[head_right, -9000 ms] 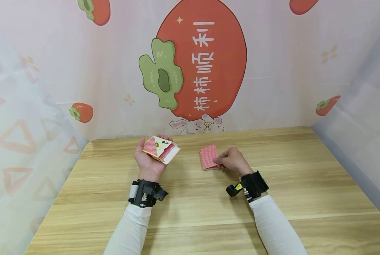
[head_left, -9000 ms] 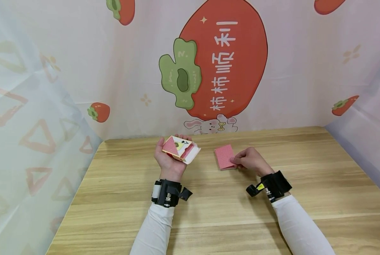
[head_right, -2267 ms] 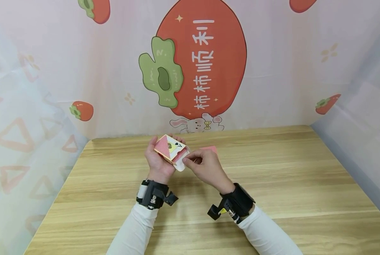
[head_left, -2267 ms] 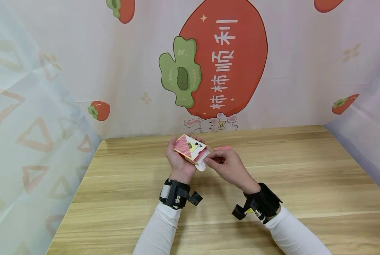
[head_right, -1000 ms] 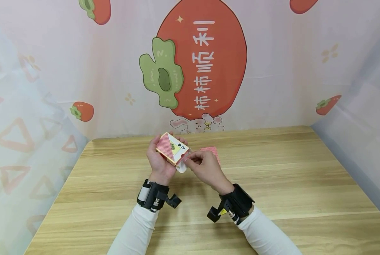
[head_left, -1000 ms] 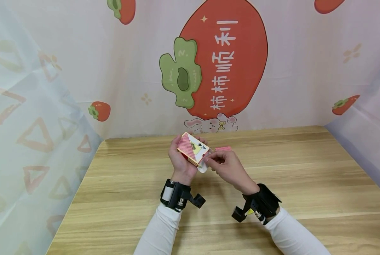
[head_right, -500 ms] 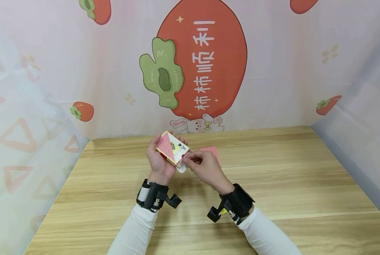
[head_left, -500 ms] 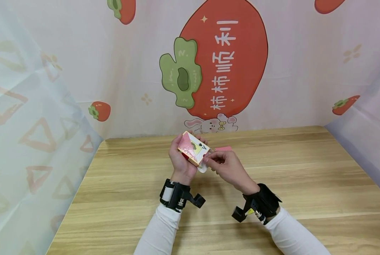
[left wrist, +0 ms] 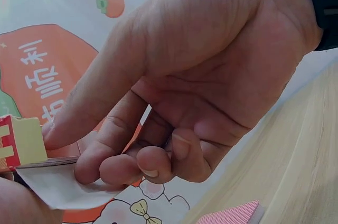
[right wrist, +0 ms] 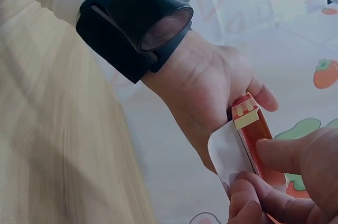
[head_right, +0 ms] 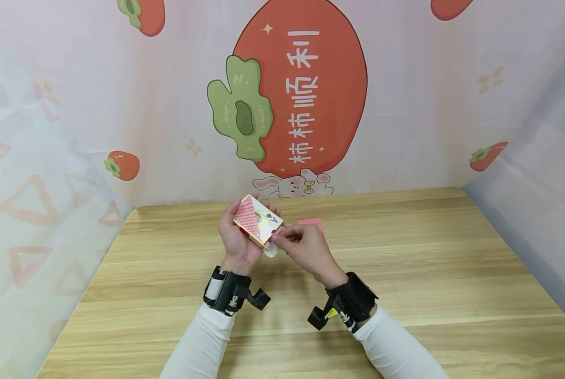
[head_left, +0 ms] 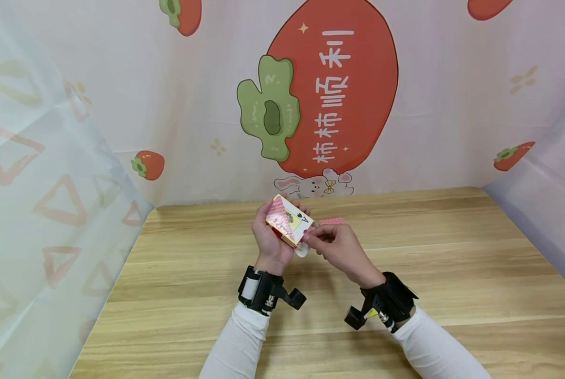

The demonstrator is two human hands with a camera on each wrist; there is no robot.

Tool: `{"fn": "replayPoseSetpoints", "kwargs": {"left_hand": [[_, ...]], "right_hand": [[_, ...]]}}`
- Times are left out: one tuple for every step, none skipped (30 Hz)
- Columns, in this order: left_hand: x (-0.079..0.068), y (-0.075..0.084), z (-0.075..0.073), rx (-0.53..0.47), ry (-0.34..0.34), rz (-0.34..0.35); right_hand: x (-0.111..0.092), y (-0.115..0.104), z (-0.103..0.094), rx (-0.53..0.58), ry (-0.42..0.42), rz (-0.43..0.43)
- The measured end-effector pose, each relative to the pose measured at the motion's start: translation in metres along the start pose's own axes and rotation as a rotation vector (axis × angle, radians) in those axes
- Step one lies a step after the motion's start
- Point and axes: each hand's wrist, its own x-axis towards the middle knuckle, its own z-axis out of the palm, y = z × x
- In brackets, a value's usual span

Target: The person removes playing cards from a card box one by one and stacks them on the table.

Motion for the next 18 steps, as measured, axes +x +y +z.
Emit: {"fn": "replayPoseSetpoints", "kwargs": {"left_hand": [[-0.0001,-0.0003,0.0002,0.006,-0.004,0.0],[-0.0003,-0.0007,0.0004,0.016,-0.006,0.001],[-0.0005,-0.001,0.0006,0.023,-0.008,0.002],[-0.0007,-0.0014,0.0009,0.029,-0.007,0.003],[-0.0008,-0.0018,0.0011,0.033,-0.007,0.004],[-0.0009,-0.0022,0.0014,0.035,-0.006,0.005],[-0.0012,-0.0026,0.0017,0.037,-0.004,0.005],[-0.0013,-0.003,0.002,0.037,-0.003,0.005],[-0.0015,-0.0034,0.0023,0.036,-0.003,0.004],[-0.0017,-0.0037,0.0025,0.036,-0.003,0.004],[-0.0019,-0.004,0.0029,0.035,-0.003,0.003],[-0.0021,-0.0042,0.0031,0.034,-0.003,0.001],[-0.0022,-0.0045,0.0033,0.033,-0.001,0.001],[-0.0023,-0.0047,0.0035,0.03,-0.002,0.0],[-0.0025,-0.0048,0.0037,0.027,0.001,-0.001],[-0.0026,-0.0049,0.0037,0.025,0.003,-0.002],[-0.0027,-0.0051,0.0038,0.024,0.005,-0.002],[-0.0028,-0.0052,0.0038,0.023,0.009,-0.004]], "right_hand": [[0.0,0.0,0.0002,0.002,0.006,0.004],[-0.0003,-0.0001,0.0003,0.005,0.011,0.002],[-0.0005,0.0002,0.0007,0.009,0.018,0.003],[-0.0006,0.0005,0.0012,0.012,0.025,0.003],[-0.0008,0.001,0.0016,0.013,0.033,0.0],[-0.0009,0.0016,0.0024,0.017,0.041,0.0],[-0.0009,0.0024,0.0031,0.022,0.052,0.001],[-0.001,0.003,0.0037,0.028,0.061,0.002],[-0.0011,0.0034,0.0044,0.033,0.07,0.004],[-0.0012,0.0038,0.0051,0.038,0.079,0.006],[-0.0013,0.0041,0.0056,0.04,0.087,0.009],[-0.0014,0.0044,0.0062,0.043,0.095,0.013],[-0.0015,0.0046,0.0067,0.047,0.101,0.015],[-0.0015,0.0049,0.0073,0.051,0.106,0.018],[-0.0015,0.005,0.0077,0.055,0.11,0.02],[-0.0015,0.0052,0.0082,0.059,0.114,0.021],[-0.0015,0.0053,0.0087,0.063,0.116,0.023],[-0.0016,0.005,0.0092,0.07,0.118,0.025]]}}
